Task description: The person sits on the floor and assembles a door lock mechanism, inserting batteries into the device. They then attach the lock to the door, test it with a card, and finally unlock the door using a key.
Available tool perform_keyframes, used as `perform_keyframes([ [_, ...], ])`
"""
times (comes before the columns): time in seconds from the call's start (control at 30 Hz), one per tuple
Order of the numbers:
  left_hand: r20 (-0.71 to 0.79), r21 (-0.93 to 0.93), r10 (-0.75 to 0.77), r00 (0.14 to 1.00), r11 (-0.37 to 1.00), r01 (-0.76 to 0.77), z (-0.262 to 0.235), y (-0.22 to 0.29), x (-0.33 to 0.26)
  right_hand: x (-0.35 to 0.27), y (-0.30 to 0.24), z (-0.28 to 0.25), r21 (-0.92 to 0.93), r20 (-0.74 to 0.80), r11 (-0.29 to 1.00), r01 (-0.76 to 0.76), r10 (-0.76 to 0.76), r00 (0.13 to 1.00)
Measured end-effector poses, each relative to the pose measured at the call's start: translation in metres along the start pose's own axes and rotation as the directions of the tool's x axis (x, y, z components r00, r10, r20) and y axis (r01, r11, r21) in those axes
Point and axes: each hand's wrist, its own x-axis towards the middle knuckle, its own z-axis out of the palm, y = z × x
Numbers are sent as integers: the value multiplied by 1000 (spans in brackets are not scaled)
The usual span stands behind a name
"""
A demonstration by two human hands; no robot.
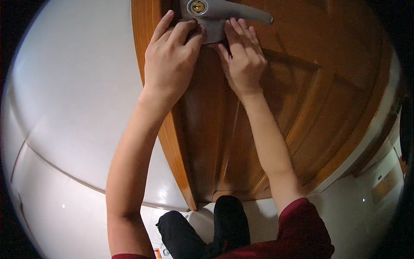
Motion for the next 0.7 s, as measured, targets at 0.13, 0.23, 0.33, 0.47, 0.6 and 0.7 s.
perform_keyframes([
  [0.13, 42, -47, -10, 999, 999, 11, -6, 4, 4, 2, -8, -3, -39, -57, 999, -27, 24, 998],
  [0.23, 62, -39, -28, 998, 999, 30, -6, 10, 1, -4, -12, -1, -10, -80, 999, -50, 49, 996],
  [0.33, 343, -154, -65, 937, 980, 124, -11, 6, 3, -5, -10, -6, 8, -54, 999, -47, 48, 997],
  [0.47, 501, -336, 22, 865, 926, 171, -36, -24, 3, 0, -11, 0, -11, 38, 1000, -16, 17, 999],
  [0.6, 3, -126, -344, 939, 931, 342, -116, -1, -107, -9, -17, 24, -206, -26, 978, 11, -17, 1000],
  [0.7, 33, 22, -601, 799, 799, 601, -231, 9, -245, -29, -13, 45, -450, 205, 893, -22, 127, 971],
])
